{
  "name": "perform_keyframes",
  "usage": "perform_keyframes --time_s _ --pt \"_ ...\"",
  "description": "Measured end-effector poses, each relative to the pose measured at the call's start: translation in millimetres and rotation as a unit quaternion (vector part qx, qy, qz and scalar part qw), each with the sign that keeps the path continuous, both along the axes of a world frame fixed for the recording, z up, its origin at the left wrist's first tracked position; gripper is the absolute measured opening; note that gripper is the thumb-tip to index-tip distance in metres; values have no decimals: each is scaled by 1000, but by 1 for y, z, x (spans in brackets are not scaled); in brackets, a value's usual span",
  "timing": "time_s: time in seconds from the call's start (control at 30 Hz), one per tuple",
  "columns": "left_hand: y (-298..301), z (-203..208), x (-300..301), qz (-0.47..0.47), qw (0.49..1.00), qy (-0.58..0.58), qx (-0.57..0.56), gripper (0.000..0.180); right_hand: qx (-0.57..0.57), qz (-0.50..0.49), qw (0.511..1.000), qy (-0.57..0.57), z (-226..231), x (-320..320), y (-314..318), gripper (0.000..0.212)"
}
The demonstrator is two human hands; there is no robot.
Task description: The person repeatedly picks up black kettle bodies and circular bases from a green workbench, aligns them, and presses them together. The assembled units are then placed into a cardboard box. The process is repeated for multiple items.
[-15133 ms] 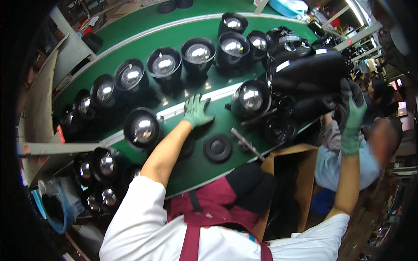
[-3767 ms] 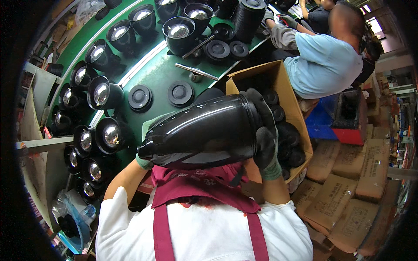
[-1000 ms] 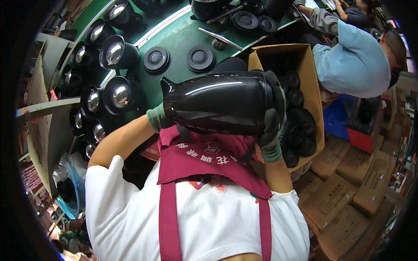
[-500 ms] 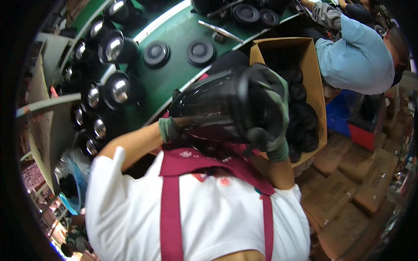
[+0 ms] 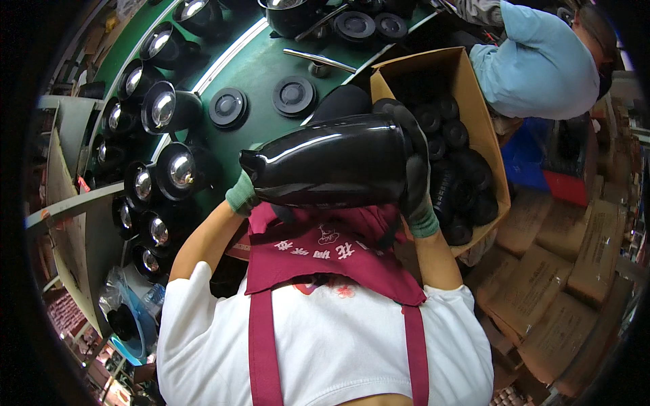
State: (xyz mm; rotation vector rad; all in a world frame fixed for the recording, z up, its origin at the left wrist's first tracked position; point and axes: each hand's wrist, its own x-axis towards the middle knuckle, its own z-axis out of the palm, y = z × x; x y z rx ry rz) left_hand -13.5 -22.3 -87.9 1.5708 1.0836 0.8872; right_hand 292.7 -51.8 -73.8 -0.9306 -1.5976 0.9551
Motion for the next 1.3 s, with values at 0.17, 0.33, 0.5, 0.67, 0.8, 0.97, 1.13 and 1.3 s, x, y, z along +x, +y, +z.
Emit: perform_keyframes --time_s 0.17,0.33,0.5,0.67,0.8,0.97,1.13,1.3 --pt "20 70 2 -173 885 283 326 49 -352 40 931 85 -9 17 8 51" --pt "26 42 19 -56 995 -75 -21 48 -206 54 959 188 12 21 -7 56" --pt "24 43 19 -10 995 88 54 44 -54 -107 977 174 7 -21 -8 49" --pt "23 53 11 -14 977 158 145 37 -137 -73 958 243 4 8 -6 53" --pt "3 12 -7 99 845 -313 -422 43 -117 -49 983 132 7 17 -27 65" --pt "1 -27 -19 -10 999 -4 -40 48 -154 -76 952 253 -8 -9 -12 45" --pt "44 -1 24 -61 996 36 -49 48 -103 -2 964 245 -18 -6 21 35" --pt "55 29 67 -51 995 61 -55 48 137 -148 977 75 -12 8 -14 62"
